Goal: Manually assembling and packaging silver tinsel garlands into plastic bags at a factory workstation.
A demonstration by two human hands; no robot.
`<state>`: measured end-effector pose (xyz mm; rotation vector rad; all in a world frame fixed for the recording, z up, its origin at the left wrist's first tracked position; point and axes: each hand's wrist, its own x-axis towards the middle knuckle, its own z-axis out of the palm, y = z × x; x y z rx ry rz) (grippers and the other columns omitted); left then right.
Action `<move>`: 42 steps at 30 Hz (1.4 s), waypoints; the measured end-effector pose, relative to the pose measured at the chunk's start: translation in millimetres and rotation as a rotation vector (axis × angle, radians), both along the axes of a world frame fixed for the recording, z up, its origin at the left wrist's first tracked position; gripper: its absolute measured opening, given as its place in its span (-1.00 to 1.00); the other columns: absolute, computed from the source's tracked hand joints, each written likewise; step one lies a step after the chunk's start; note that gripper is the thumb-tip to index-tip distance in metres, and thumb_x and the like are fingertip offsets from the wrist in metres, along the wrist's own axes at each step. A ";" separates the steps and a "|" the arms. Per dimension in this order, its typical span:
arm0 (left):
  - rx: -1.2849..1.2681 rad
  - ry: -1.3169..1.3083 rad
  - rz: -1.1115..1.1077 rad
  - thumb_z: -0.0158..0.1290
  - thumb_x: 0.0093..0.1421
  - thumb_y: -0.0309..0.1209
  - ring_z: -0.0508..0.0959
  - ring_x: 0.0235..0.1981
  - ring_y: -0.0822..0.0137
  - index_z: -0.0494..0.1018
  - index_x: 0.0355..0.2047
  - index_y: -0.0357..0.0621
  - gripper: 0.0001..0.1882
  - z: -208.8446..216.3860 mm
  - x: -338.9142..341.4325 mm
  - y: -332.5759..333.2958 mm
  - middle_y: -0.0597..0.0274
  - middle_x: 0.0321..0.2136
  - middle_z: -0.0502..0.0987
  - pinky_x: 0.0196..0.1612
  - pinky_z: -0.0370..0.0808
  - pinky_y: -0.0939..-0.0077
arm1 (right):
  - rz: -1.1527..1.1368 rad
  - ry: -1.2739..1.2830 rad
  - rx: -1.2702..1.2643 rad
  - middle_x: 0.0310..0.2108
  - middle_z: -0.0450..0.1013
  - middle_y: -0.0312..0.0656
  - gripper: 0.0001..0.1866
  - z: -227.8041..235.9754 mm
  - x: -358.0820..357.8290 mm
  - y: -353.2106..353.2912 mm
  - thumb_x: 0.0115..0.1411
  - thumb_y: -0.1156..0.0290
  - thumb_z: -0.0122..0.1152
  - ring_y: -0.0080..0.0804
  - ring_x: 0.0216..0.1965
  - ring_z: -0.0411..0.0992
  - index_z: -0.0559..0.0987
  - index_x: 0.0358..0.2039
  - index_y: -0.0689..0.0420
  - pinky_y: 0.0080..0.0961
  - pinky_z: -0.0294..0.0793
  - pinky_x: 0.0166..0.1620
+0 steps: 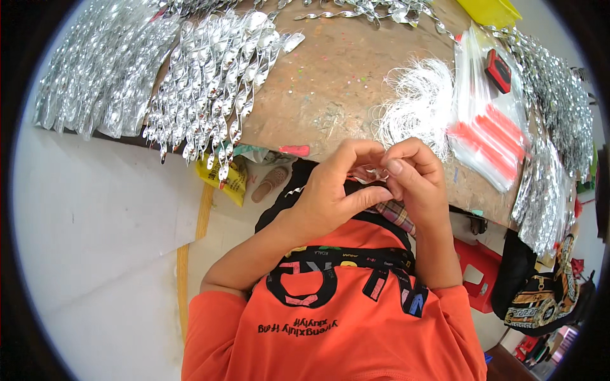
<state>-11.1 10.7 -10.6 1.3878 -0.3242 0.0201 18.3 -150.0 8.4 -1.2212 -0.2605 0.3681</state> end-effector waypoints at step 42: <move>-0.037 0.476 -0.580 0.06 0.12 -0.40 0.48 -0.21 0.37 0.25 -0.06 -0.25 -0.60 -13.4 -16.3 43.9 0.12 -0.28 0.47 -0.11 0.38 0.50 | 0.099 0.462 0.163 -0.62 0.42 -0.24 -0.89 -16.3 2.9 2.7 0.17 0.40 0.07 -0.77 -0.81 0.01 0.42 -0.38 0.16 -0.87 0.02 -0.67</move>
